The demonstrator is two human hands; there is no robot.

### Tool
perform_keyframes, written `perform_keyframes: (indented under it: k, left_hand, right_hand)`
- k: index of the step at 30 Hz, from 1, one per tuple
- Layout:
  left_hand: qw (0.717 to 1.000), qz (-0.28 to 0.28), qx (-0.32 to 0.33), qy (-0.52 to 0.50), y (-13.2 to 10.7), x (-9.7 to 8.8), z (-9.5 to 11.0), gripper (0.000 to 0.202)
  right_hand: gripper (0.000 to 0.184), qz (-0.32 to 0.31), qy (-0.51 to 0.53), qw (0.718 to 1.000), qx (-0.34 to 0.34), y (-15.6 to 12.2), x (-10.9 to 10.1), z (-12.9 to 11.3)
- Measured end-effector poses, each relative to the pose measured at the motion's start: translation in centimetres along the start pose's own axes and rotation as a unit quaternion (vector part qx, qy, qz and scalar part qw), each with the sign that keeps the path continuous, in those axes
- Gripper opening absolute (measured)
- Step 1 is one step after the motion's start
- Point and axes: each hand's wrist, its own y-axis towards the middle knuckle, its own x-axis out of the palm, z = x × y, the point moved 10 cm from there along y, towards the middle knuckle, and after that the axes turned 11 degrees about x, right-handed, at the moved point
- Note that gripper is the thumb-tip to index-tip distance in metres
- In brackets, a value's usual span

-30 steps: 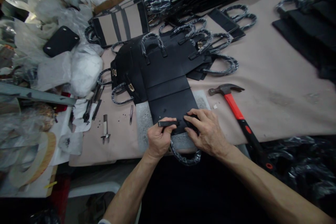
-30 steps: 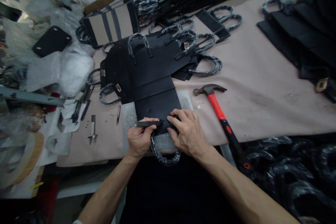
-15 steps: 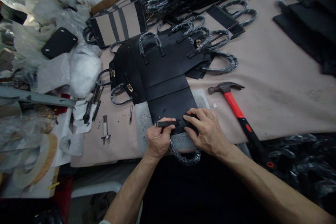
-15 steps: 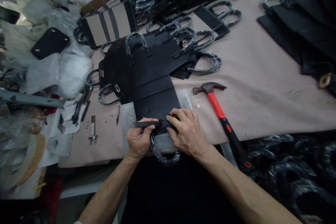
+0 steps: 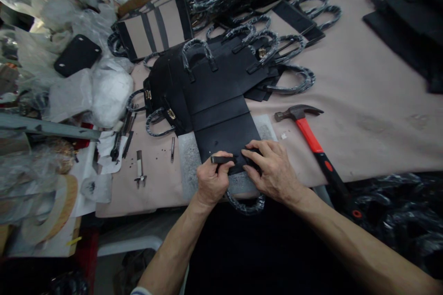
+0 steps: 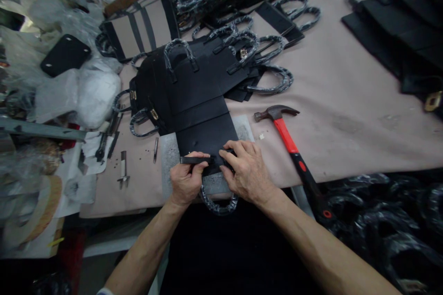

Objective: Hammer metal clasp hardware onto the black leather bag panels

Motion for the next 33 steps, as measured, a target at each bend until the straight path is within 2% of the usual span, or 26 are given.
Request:
perform_keyframes:
  k: [2, 7, 13, 17, 23, 33]
  left_hand:
    - [1.000, -0.004, -0.017, -0.012, 0.0, 0.1, -0.3, 0.009]
    - [0.990, -0.002, -0.119, -0.071, -0.3, 0.2, -2.4, 0.010]
    - [0.987, -0.011, -0.140, -0.083, -0.5, 0.4, -2.8, 0.008]
    - [0.992, -0.003, -0.111, -0.060, -0.4, 0.3, -2.2, 0.008]
    - [1.000, -0.020, 0.003, -0.015, 0.6, 0.3, 0.3, 0.009]
    - [0.998, -0.028, 0.041, 0.037, 0.4, 1.1, 1.3, 0.010]
  right_hand:
    - [0.031, -0.001, -0.003, 1.000, -0.001, 0.0, 0.1, 0.0]
    - [0.031, -0.003, -0.001, 1.000, 0.001, 0.0, 0.1, 0.2]
    - [0.029, 0.002, -0.001, 1.000, -0.006, 0.0, 0.0, 0.1]
    - [0.030, 0.005, 0.000, 1.000, -0.005, -0.1, 0.0, 0.0]
    - [0.030, 0.000, -0.003, 1.000, -0.002, 0.0, 0.0, 0.0]
    - [0.030, 0.011, -0.011, 1.000, -0.010, -0.1, 0.0, -0.1]
